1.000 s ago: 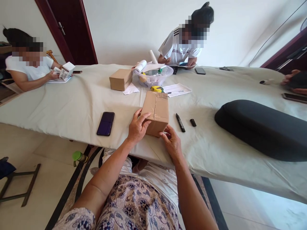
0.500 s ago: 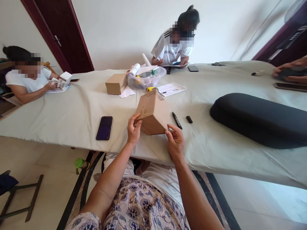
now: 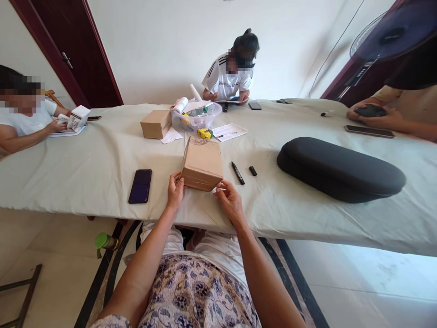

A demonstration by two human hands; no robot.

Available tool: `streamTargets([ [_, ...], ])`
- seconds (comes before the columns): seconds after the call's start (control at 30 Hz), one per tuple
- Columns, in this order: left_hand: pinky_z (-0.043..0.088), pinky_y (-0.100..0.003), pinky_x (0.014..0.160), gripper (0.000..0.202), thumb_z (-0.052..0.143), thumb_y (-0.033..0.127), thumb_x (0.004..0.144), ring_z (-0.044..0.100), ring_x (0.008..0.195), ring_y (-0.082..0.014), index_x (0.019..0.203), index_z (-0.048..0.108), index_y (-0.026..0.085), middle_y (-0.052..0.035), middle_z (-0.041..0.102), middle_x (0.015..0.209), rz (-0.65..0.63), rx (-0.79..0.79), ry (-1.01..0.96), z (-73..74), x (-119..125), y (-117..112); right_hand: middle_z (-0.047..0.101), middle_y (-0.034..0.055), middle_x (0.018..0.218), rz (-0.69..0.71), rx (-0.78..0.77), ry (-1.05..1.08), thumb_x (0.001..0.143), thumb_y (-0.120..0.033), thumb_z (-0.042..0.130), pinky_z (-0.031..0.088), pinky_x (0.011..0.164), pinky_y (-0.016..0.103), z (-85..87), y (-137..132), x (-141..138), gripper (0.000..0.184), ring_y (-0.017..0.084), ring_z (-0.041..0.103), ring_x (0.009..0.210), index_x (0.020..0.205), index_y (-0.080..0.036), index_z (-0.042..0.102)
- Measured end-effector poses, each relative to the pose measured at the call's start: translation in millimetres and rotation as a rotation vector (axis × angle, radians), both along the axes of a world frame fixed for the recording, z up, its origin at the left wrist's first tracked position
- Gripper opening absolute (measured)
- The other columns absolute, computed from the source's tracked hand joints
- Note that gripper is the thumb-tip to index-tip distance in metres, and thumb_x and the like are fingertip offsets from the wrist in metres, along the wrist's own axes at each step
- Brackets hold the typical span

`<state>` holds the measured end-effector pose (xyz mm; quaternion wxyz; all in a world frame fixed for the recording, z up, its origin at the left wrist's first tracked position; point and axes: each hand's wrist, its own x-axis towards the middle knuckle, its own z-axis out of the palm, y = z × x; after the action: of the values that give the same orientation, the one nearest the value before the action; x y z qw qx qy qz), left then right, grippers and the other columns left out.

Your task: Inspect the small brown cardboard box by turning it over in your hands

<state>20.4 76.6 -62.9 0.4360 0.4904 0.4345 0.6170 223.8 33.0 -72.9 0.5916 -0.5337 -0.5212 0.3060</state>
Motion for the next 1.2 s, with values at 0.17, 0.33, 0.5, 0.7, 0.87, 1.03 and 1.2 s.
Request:
streamTargets([
  [0.17,0.057,-0.031,0.076,0.046,0.059,0.055,0.087,0.064,0.107,-0.0233,0.119,0.054,0.021,-0.0123,0.064,0.121,-0.005,0.001,0.005,0.0,-0.3,-0.9,0.070,0.0053,0.100,0.002,-0.022,-0.016,0.081,-0.042,0.060,0.054,0.072,0.036,1.8,-1.4,-0.9,0.045,0.017,0.067,0.068,0.121,-0.022,0.060],
  [0.33,0.057,-0.031,0.077,0.049,0.059,0.058,0.086,0.064,0.108,-0.0230,0.119,0.054,0.022,-0.0120,0.064,0.122,-0.008,0.006,0.016,-1.7,-1.3,-1.0,0.070,0.0051,0.099,0.004,-0.022,0.000,0.081,-0.042,0.060,0.054,0.072,0.036,1.2,-1.4,-0.9,0.045,0.017,0.066,0.067,0.122,-0.022,0.059],
  [0.5,0.057,-0.031,0.077,0.046,0.059,0.055,0.088,0.064,0.107,-0.0223,0.120,0.055,0.022,-0.0119,0.063,0.122,-0.010,0.013,0.013,-1.8,-1.5,-2.0,0.070,0.0047,0.098,-0.007,-0.021,0.007,0.081,-0.044,0.060,0.054,0.071,0.036,1.1,-1.0,-1.2,0.044,0.017,0.066,0.066,0.119,-0.022,0.060],
  [0.7,0.057,-0.031,0.078,0.045,0.059,0.054,0.088,0.064,0.108,-0.0224,0.120,0.054,0.023,-0.0114,0.063,0.122,-0.017,0.014,0.016,-0.1,-1.5,-4.3,0.070,0.0047,0.098,-0.010,-0.023,0.011,0.080,-0.043,0.059,0.053,0.071,0.035,2.2,-2.4,-2.1,0.045,0.017,0.066,0.067,0.120,-0.022,0.059],
  [0.87,0.056,-0.029,0.079,0.044,0.058,0.054,0.088,0.063,0.108,-0.0210,0.120,0.054,0.023,-0.0105,0.063,0.123,-0.022,0.008,0.026,0.6,-1.6,-5.9,0.069,0.0043,0.097,-0.008,-0.023,0.031,0.079,-0.043,0.060,0.053,0.070,0.035,2.6,-4.4,-2.8,0.046,0.016,0.065,0.065,0.120,-0.023,0.059],
  [1.03,0.056,-0.029,0.078,0.043,0.058,0.052,0.089,0.063,0.107,-0.0203,0.120,0.054,0.023,-0.0104,0.062,0.125,-0.024,0.008,0.040,0.1,-2.4,-5.5,0.069,0.0042,0.097,-0.022,-0.027,0.031,0.079,-0.043,0.059,0.053,0.070,0.035,2.6,-5.6,-3.7,0.044,0.017,0.065,0.066,0.119,-0.024,0.059],
  [1.2,0.056,-0.029,0.077,0.041,0.058,0.052,0.089,0.063,0.110,-0.0211,0.120,0.054,0.024,-0.0104,0.061,0.128,-0.019,0.011,0.053,-1.4,-3.4,-4.6,0.070,0.0045,0.098,-0.009,-0.024,0.020,0.079,-0.041,0.061,0.053,0.067,0.033,3.1,-6.2,-3.1,0.045,0.016,0.064,0.066,0.121,-0.024,0.059],
])
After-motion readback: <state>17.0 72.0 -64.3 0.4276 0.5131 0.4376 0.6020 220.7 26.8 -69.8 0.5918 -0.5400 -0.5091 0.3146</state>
